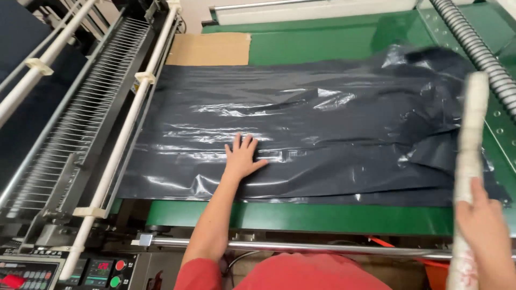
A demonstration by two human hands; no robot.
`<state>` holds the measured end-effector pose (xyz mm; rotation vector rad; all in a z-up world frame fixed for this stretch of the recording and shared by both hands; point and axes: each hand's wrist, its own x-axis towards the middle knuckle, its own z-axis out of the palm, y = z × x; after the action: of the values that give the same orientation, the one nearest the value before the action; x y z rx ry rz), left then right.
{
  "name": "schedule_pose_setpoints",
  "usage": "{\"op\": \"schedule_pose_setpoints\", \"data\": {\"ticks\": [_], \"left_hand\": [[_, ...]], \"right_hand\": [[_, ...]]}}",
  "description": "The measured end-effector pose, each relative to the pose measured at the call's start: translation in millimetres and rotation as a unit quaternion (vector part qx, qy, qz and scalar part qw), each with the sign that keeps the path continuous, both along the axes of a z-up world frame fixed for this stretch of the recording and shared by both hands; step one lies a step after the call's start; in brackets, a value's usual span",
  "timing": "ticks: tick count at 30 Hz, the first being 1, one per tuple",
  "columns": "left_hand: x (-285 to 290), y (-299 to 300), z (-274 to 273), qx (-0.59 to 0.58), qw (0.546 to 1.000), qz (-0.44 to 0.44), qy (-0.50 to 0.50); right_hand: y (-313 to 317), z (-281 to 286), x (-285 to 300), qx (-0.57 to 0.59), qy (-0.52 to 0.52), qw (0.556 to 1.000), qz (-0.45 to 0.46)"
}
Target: Operating a plastic bag making machine by smoothing out the plastic film on the conveyor belt using a tube and adjusting controls.
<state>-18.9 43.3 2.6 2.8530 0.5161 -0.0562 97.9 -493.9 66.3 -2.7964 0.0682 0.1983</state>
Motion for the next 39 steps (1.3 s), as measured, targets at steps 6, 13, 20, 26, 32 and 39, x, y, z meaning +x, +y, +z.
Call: {"op": "schedule_pose_setpoints", "data": {"ticks": [6,13,20,26,32,39], "left_hand": [[9,-18,-19,-0.003,0.996,-0.067,0.066],[5,-16,-27,0.029,0.990,-0.082,0.114],[5,-19,-9,-0.037,0.988,-0.068,0.135],[8,16,-21,-0.079,0.995,-0.058,-0.029],[-28,81,6,0.170,0.890,0.078,-0.415],[-36,107,-29,0.212,0.870,0.264,-0.358]], "right_hand": [[48,2,-28,-0.025,0.003,0.999,0.036],[140,-47,-32,-0.093,0.035,0.952,0.288],[84,-36,55,-0.054,0.104,0.992,0.052],[146,-8,18,0.036,0.009,0.987,0.154],[245,27,-98,0.102,0.060,0.935,0.335],[267,12,-112,0.066,0.087,0.870,0.481]]}}
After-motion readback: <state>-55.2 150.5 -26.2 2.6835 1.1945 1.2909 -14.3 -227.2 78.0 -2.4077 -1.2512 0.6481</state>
